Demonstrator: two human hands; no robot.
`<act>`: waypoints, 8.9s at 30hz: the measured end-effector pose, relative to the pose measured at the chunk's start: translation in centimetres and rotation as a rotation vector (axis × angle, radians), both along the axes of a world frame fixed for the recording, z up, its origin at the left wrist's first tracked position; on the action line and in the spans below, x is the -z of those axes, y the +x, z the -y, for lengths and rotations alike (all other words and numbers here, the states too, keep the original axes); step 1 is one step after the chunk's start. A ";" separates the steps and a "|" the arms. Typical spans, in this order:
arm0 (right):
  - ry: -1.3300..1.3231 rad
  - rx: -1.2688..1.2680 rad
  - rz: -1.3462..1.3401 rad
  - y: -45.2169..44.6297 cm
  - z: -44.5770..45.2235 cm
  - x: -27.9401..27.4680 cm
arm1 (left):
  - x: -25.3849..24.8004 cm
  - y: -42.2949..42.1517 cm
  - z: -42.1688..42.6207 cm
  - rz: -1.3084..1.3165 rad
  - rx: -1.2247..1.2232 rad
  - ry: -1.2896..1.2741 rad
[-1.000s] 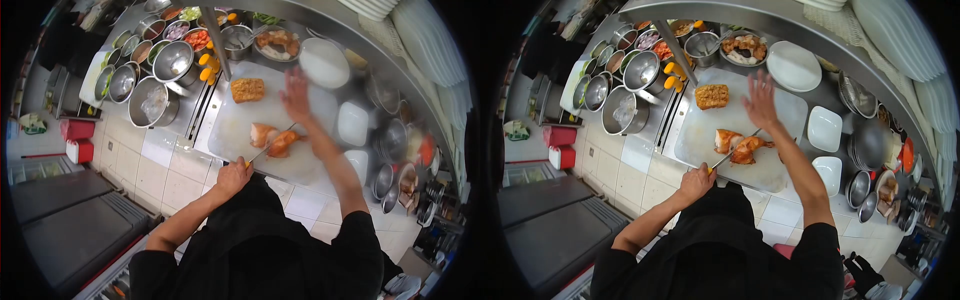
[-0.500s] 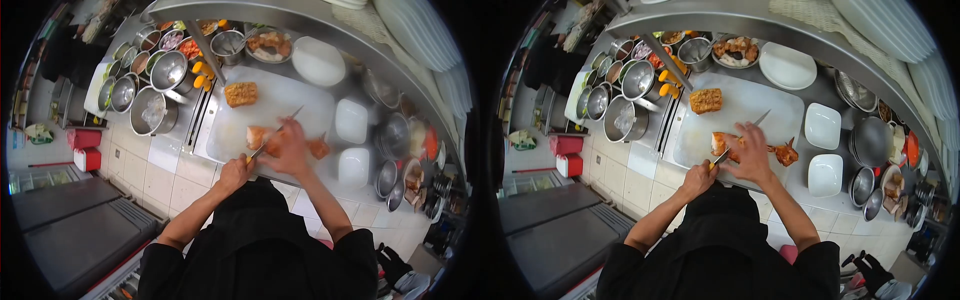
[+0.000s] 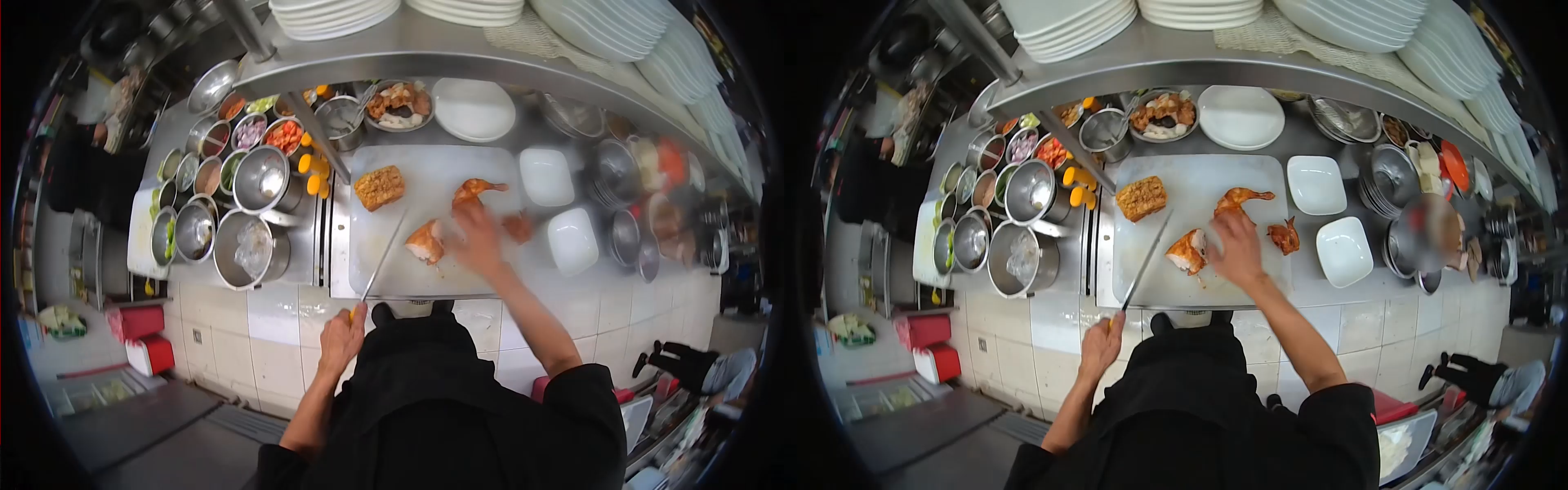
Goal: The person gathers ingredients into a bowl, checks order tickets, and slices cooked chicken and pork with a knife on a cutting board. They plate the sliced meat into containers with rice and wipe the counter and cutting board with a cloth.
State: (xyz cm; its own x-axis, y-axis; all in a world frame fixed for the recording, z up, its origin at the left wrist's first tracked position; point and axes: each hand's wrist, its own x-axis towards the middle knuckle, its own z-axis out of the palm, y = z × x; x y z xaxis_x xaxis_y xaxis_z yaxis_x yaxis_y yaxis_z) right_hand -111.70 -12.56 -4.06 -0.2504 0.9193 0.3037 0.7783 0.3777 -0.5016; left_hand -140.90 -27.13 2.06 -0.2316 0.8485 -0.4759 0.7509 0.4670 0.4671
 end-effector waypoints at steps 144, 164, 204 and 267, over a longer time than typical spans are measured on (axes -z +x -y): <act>0.299 0.484 -0.129 1.5 -2.4 -3.3 | -0.9 6.7 -7.5 1.115 -0.047 -0.863; -0.154 -0.136 -0.026 2.1 5.0 2.0 | -11.8 -1.9 -4.6 0.472 -0.095 -0.244; -0.218 0.608 0.024 9.6 0.9 2.6 | 0.5 -2.8 4.5 -0.148 0.215 0.069; 0.029 0.153 -0.489 -6.7 6.9 2.9 | -2.1 4.5 0.1 0.344 -0.015 0.295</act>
